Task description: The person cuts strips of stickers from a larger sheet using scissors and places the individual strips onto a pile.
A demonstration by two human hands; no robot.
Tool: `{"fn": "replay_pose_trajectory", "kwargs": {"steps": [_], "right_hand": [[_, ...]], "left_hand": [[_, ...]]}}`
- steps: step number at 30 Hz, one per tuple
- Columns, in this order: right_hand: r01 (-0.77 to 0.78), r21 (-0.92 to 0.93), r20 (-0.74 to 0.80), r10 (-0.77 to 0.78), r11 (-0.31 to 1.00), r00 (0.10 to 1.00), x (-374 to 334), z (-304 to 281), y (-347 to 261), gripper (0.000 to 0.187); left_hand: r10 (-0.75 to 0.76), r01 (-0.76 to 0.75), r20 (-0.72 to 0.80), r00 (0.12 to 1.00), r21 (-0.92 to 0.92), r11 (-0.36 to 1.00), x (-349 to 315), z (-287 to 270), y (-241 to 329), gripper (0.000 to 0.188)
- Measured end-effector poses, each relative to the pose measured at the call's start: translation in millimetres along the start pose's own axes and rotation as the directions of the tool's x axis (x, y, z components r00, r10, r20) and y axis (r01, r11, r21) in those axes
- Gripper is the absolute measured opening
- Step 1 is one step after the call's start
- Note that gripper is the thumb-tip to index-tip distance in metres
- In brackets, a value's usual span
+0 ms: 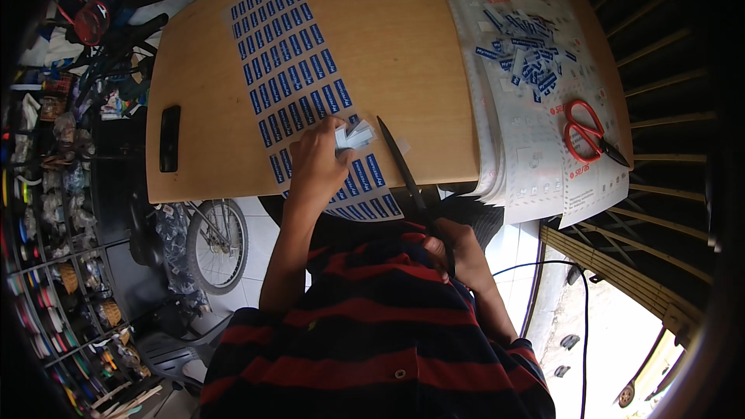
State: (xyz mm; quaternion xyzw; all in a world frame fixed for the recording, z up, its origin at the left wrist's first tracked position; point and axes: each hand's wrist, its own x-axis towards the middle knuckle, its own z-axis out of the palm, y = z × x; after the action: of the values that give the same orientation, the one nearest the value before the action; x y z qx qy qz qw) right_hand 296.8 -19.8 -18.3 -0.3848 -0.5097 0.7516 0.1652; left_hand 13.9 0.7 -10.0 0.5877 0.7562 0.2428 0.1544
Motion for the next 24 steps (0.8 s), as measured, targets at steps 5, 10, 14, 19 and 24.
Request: {"fn": "replay_pose_trajectory", "kwargs": {"steps": [5, 10, 14, 19, 24], "right_hand": [[0.015, -0.016, -0.013, -0.015, 1.000, 1.000, -0.9, -1.6, 0.5, 0.045], [-0.002, -0.043, -0.017, 0.002, 0.999, 1.000, -1.2, -2.2, -3.0, 0.046], [0.014, -0.060, -0.022, -0.015, 0.998, 1.000, -0.1, -3.1, -1.5, 0.048], [0.012, -0.070, -0.015, -0.013, 0.997, 1.000, 2.0, -4.4, -0.9, 0.049], [0.009, -0.060, -0.014, -0.010, 0.998, 1.000, 4.5, -5.4, 0.6, 0.049]], "left_hand": [[0.101, -0.101, -0.004, 0.995, 0.074, 0.992, -2.8, -3.8, 0.3, 0.041], [0.087, -0.084, -0.055, 0.995, 0.044, 0.995, -5.4, 3.9, -2.0, 0.042], [0.025, -0.025, -0.029, 0.999, 0.000, 1.000, -3.7, 2.7, -2.2, 0.043], [0.048, -0.048, 0.006, 0.999, -0.001, 0.999, -1.3, 2.3, -7.1, 0.045], [0.049, -0.049, 0.033, 0.998, -0.010, 0.999, -0.7, 0.8, -3.6, 0.039]]}}
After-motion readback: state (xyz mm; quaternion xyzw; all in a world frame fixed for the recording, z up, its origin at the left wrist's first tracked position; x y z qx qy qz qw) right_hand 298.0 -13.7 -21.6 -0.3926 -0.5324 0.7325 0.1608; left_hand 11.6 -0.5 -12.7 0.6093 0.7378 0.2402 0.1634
